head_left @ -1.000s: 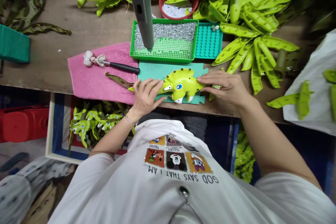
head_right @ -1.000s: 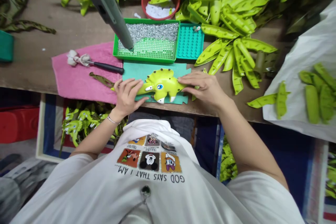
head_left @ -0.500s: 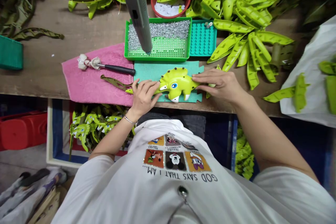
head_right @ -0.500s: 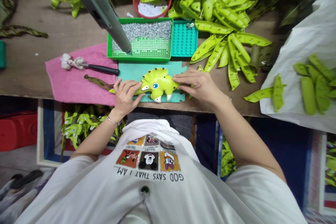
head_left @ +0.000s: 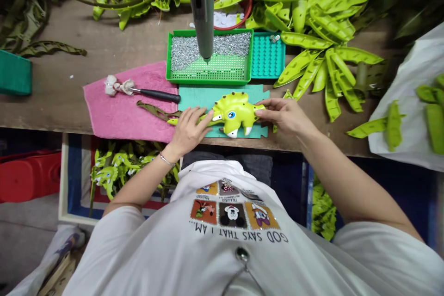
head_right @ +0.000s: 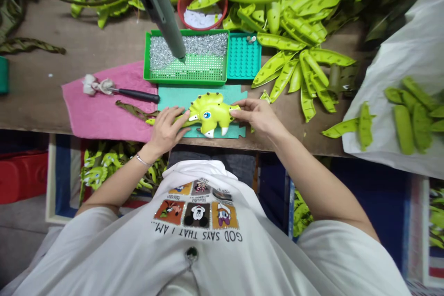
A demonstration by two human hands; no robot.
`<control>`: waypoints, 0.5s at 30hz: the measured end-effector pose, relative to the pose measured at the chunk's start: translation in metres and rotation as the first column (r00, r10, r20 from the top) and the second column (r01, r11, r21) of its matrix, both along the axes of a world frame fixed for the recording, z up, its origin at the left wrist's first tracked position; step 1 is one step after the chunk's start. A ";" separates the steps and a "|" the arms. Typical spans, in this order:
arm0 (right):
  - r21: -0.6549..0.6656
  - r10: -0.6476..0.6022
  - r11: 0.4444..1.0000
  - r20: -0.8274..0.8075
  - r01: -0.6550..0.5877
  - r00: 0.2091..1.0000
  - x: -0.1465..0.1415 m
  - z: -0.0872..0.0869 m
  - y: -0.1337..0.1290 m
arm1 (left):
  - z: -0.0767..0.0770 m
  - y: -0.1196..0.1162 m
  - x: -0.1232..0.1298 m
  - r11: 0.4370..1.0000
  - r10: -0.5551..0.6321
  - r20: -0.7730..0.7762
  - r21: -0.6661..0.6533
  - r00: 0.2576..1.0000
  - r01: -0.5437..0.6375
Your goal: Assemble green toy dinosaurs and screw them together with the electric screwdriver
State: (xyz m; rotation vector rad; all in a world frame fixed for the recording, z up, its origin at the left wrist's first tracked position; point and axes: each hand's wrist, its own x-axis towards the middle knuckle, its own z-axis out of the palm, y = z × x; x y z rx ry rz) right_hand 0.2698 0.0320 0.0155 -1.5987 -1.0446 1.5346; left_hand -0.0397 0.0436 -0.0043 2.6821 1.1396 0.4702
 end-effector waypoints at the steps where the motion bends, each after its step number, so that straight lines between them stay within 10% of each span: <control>1: 0.018 0.018 1.000 0.055 -0.019 0.998 -0.001 0.002 -0.002 | 0.001 0.004 -0.002 0.999 -0.037 -0.029 0.015 0.999 0.037; 4: 0.295 -0.040 0.950 0.427 -0.098 0.904 -0.010 0.013 -0.012 | 0.007 0.016 -0.005 0.984 -0.123 -0.110 0.113 0.986 0.136; 7: 0.675 -0.231 0.631 0.635 -0.383 0.737 -0.028 0.019 -0.022 | 0.020 0.029 -0.003 0.957 -0.156 -0.179 0.215 0.971 0.193; 10: 0.741 -0.239 0.365 0.659 -0.563 0.713 -0.044 0.015 -0.022 | 0.032 0.040 -0.001 0.945 -0.184 -0.240 0.223 0.953 0.239; 15: 0.719 -0.285 0.414 0.685 -0.558 0.671 -0.054 0.011 -0.008 | 0.043 0.054 0.002 0.939 -0.239 -0.237 0.190 0.942 0.287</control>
